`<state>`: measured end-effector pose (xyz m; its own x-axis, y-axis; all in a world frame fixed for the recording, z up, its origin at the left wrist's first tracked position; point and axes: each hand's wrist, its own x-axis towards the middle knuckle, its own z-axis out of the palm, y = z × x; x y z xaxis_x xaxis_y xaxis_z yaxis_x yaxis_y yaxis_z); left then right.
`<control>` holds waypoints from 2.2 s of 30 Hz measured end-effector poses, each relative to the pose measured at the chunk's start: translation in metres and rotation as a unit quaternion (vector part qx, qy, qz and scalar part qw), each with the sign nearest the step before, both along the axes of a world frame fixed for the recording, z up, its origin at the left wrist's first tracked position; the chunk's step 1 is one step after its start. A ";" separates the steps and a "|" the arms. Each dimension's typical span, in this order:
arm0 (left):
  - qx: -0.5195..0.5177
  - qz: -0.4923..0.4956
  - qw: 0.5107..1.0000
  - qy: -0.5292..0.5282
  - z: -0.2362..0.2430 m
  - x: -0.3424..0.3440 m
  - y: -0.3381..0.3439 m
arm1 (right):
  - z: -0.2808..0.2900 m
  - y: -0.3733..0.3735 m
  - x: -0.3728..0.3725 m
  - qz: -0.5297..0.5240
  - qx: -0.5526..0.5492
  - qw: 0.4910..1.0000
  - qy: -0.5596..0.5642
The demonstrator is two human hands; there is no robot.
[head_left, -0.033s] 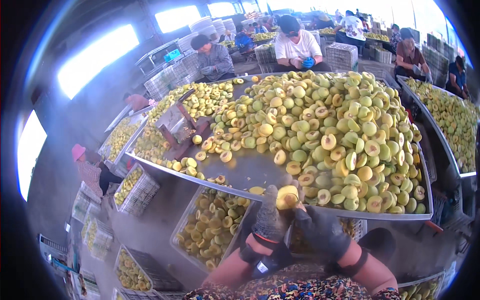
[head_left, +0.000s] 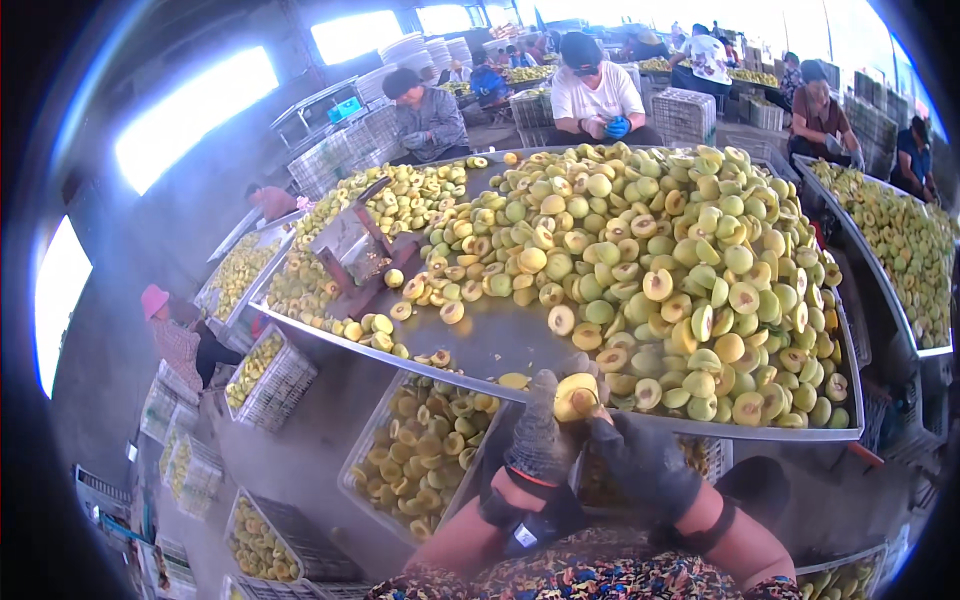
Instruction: Pitting and sorting fruit in a food processing facility.
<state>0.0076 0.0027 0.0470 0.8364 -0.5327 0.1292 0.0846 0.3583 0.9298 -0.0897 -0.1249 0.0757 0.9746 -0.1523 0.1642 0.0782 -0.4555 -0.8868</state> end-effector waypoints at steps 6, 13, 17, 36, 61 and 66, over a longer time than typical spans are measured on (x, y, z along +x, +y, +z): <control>-0.094 -0.016 0.989 0.116 0.008 -0.014 0.003 | -0.025 0.010 -0.009 0.001 -0.128 0.991 -0.045; -0.156 0.055 0.980 0.112 0.001 -0.024 0.012 | -0.039 0.023 -0.017 0.133 0.144 0.977 0.081; 0.142 0.154 0.928 -0.309 0.003 -0.020 0.021 | -0.037 0.016 -0.014 0.223 -0.051 0.966 -0.122; 0.597 0.294 0.701 -0.255 -0.112 0.101 0.169 | -0.204 -0.081 -0.036 0.226 -0.337 0.864 0.297; -0.325 -0.046 0.835 0.441 -0.034 0.067 0.002 | -0.019 -0.026 0.022 0.019 0.055 0.998 0.039; -0.292 -0.089 0.899 0.314 -0.025 0.023 0.015 | -0.002 0.004 0.024 0.018 -0.137 0.990 0.007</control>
<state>0.0301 0.0179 0.0216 0.7508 -0.6594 -0.0375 0.6310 0.6993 0.3360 -0.0662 -0.1205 0.0737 0.9810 -0.0681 0.1817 0.0886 -0.6760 -0.7315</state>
